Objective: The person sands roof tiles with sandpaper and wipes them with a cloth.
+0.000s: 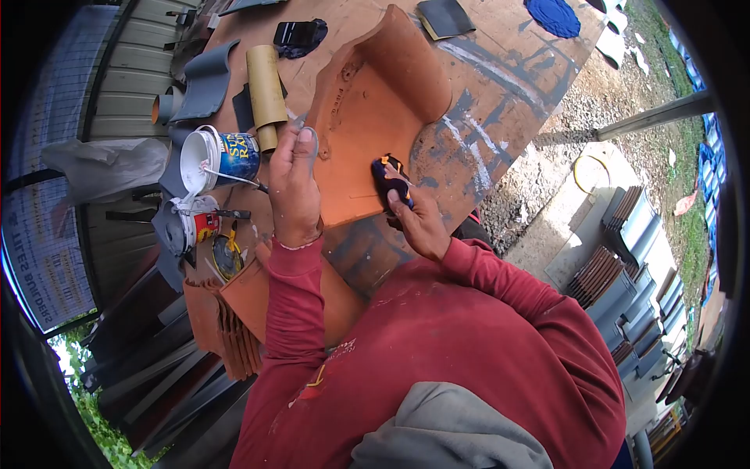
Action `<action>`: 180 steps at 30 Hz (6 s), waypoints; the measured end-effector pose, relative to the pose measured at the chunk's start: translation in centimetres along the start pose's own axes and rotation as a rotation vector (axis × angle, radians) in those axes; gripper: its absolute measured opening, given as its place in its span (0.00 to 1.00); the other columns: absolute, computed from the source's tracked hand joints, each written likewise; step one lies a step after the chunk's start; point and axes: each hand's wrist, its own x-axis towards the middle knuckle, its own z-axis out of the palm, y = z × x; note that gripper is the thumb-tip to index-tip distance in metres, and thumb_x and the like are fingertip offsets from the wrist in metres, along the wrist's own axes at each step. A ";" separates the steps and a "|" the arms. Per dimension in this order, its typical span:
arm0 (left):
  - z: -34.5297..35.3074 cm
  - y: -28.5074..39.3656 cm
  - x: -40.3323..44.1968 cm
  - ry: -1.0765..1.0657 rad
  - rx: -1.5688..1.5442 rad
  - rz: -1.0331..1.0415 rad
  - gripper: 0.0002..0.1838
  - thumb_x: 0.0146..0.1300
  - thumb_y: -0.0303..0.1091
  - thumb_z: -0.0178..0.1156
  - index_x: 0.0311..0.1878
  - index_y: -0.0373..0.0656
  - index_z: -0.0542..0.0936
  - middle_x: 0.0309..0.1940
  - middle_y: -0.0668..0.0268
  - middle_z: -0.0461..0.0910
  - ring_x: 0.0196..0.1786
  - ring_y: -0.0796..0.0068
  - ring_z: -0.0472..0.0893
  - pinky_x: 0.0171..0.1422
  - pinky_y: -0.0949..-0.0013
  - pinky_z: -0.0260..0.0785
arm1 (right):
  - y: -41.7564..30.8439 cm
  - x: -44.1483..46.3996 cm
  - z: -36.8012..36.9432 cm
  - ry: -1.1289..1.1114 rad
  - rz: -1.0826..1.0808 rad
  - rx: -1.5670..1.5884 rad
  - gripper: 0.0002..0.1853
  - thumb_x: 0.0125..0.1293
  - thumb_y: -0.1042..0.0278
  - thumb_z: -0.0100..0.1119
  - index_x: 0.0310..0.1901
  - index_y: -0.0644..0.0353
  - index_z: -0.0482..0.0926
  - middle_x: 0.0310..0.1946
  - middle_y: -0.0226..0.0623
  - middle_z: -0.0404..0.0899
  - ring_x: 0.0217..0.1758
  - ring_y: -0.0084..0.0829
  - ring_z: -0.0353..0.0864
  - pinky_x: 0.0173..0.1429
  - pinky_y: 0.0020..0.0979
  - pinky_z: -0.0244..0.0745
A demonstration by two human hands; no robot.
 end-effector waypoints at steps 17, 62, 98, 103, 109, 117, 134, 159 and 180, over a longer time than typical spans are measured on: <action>-2.5 -3.6 -1.3 0.072 0.112 0.231 0.21 0.85 0.38 0.50 0.70 0.33 0.74 0.64 0.61 0.78 0.67 0.73 0.76 0.69 0.67 0.71 | -7.0 8.6 5.7 -0.150 -0.957 -0.157 0.27 0.68 0.82 0.59 0.70 0.57 0.78 0.73 0.46 0.75 0.81 0.50 0.68 0.83 0.45 0.62; 1.2 0.6 -2.3 -0.096 0.224 0.021 0.28 0.82 0.40 0.53 0.76 0.31 0.67 0.57 0.54 0.78 0.58 0.66 0.78 0.66 0.63 0.69 | -14.0 13.1 -1.2 0.672 -1.180 -0.355 0.25 0.60 0.77 0.68 0.61 0.60 0.83 0.49 0.47 0.78 0.54 0.49 0.78 0.60 0.43 0.74; 4.9 4.0 9.3 -0.087 0.710 0.121 0.33 0.77 0.62 0.57 0.53 0.34 0.80 0.34 0.47 0.84 0.40 0.52 0.87 0.43 0.55 0.73 | -11.3 18.9 -5.9 -0.077 -0.793 -0.093 0.27 0.86 0.52 0.41 0.70 0.64 0.78 0.69 0.52 0.77 0.74 0.44 0.72 0.79 0.40 0.60; 2.0 1.0 8.5 -0.036 0.798 0.239 0.30 0.78 0.58 0.58 0.52 0.33 0.82 0.34 0.47 0.84 0.35 0.52 0.84 0.43 0.56 0.74 | 0.1 22.7 -8.1 0.400 -0.330 0.073 0.21 0.85 0.58 0.49 0.61 0.63 0.86 0.56 0.49 0.87 0.60 0.41 0.85 0.68 0.35 0.74; 0.5 0.9 4.9 -0.006 0.788 0.247 0.26 0.79 0.51 0.60 0.58 0.31 0.81 0.39 0.50 0.87 0.42 0.64 0.87 0.48 0.59 0.76 | -11.2 15.7 0.9 0.035 -0.930 -0.149 0.18 0.79 0.62 0.56 0.63 0.57 0.84 0.62 0.46 0.83 0.70 0.49 0.77 0.76 0.48 0.68; -2.4 -1.1 -0.2 0.151 0.688 0.375 0.25 0.80 0.51 0.59 0.54 0.31 0.82 0.29 0.65 0.80 0.31 0.78 0.75 0.37 0.67 0.69 | -2.9 19.3 -5.4 0.332 -0.766 -0.309 0.20 0.69 0.63 0.68 0.60 0.58 0.84 0.54 0.50 0.85 0.57 0.52 0.85 0.66 0.47 0.77; -2.7 -1.2 0.0 0.180 0.666 0.184 0.24 0.82 0.47 0.57 0.58 0.30 0.80 0.39 0.63 0.84 0.37 0.78 0.79 0.42 0.70 0.71 | -0.2 19.5 -14.8 0.272 -0.405 -0.824 0.18 0.71 0.59 0.66 0.59 0.56 0.86 0.54 0.52 0.84 0.58 0.55 0.84 0.62 0.46 0.79; -6.2 -8.6 -6.6 0.548 0.211 -0.126 0.23 0.82 0.38 0.56 0.68 0.29 0.73 0.62 0.58 0.81 0.61 0.71 0.80 0.67 0.66 0.72 | -9.1 10.2 -14.3 0.143 -0.598 -1.043 0.30 0.58 0.81 0.67 0.65 0.61 0.77 0.49 0.49 0.83 0.50 0.51 0.85 0.54 0.46 0.80; -7.5 -8.9 -3.5 0.581 0.075 -0.050 0.31 0.80 0.51 0.58 0.68 0.29 0.76 0.66 0.58 0.80 0.64 0.67 0.81 0.72 0.62 0.70 | -1.1 3.0 -10.9 0.177 -0.373 -0.814 0.32 0.55 0.88 0.55 0.64 0.61 0.81 0.56 0.50 0.81 0.62 0.55 0.79 0.66 0.44 0.76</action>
